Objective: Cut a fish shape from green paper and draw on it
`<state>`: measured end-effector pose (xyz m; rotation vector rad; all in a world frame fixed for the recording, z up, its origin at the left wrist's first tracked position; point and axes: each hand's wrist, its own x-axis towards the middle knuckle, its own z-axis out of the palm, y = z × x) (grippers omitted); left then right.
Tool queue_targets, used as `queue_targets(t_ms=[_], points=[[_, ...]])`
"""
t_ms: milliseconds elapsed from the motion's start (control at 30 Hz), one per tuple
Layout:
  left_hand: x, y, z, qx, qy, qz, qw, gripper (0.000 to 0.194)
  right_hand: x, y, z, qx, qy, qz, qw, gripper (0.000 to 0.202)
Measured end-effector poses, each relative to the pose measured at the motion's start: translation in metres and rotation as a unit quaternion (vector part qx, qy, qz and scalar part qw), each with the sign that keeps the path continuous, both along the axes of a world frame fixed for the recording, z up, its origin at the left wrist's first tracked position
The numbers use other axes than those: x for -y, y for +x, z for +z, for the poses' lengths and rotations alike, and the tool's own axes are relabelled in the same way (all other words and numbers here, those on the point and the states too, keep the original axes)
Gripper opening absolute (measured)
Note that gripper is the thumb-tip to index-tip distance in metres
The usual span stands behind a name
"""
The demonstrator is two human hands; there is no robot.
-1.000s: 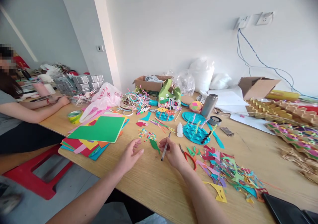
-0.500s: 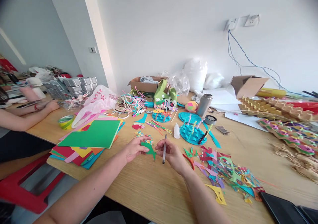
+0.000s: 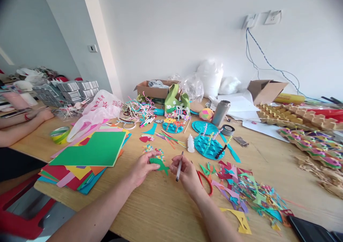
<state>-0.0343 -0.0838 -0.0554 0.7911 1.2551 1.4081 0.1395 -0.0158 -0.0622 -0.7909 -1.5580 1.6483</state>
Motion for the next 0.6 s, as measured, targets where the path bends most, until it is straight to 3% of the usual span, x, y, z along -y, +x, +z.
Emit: queue_targets(t_ms=[400,600], points=[[0.0020,0.0015,-0.0018,0.001,-0.006,-0.003,1.000,0.050,0.0063,-0.0004,0.0073,0.007,-0.012,-0.015,1.000,0.039],[0.0023,0.0009,-0.0040,0.003,-0.002,-0.017,1.000,0.048,0.0067,-0.0037,0.0031,-0.019,-0.032,-0.011,0.999,0.044]])
